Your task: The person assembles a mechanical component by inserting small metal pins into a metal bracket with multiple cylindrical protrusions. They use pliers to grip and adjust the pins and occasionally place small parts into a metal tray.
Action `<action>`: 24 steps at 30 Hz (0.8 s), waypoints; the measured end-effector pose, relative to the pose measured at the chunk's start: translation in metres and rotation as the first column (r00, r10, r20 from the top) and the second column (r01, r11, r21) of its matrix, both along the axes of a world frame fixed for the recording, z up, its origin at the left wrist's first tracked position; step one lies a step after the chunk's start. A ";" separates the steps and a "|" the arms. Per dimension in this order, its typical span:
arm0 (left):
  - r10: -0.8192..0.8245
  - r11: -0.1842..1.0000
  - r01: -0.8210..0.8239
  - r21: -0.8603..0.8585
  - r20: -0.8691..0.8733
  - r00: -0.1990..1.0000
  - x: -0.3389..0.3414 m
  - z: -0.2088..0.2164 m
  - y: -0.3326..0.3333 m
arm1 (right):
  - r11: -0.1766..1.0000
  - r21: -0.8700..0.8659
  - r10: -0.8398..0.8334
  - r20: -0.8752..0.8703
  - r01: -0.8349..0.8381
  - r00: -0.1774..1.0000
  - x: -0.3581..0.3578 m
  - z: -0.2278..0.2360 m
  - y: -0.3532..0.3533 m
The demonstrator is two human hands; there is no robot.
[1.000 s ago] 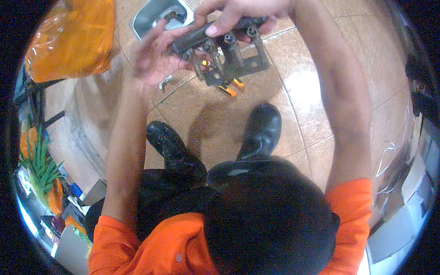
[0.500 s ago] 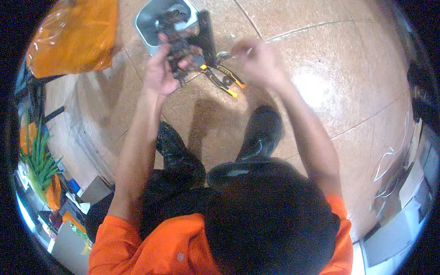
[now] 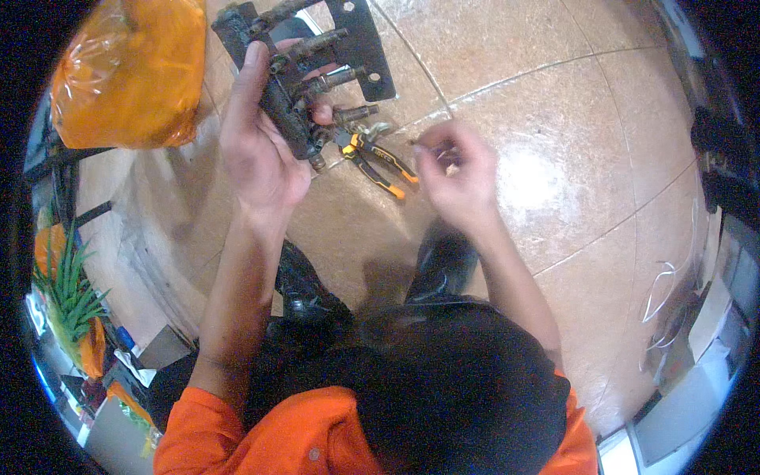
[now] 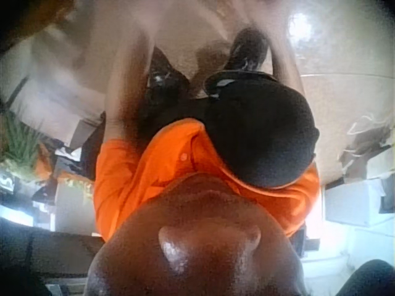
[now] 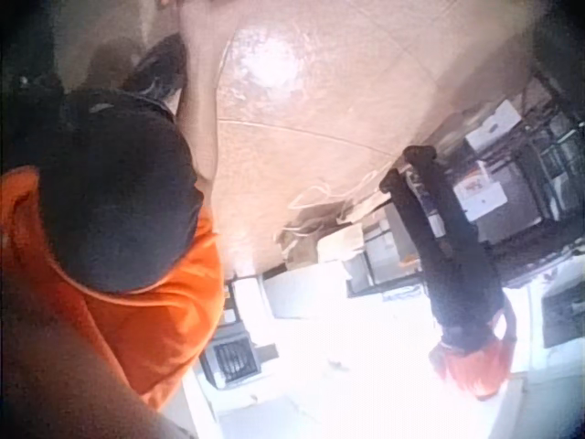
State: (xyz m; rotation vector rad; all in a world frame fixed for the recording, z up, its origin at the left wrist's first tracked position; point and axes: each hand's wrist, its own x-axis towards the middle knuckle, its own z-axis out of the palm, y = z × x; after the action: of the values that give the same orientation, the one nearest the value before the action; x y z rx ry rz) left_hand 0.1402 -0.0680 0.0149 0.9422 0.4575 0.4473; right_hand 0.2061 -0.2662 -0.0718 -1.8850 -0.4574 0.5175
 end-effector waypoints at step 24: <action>-0.002 1.000 -0.001 0.015 0.176 0.984 0.004 0.036 -0.029 | 0.810 0.571 0.122 0.053 -0.130 0.991 0.008 0.089 0.005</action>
State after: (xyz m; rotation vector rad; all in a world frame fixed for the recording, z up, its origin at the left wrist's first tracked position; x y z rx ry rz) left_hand 0.1439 -0.0965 0.0510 0.9086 0.2935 0.5291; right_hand 0.2138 -0.2611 0.0171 -1.2769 -0.6695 0.3940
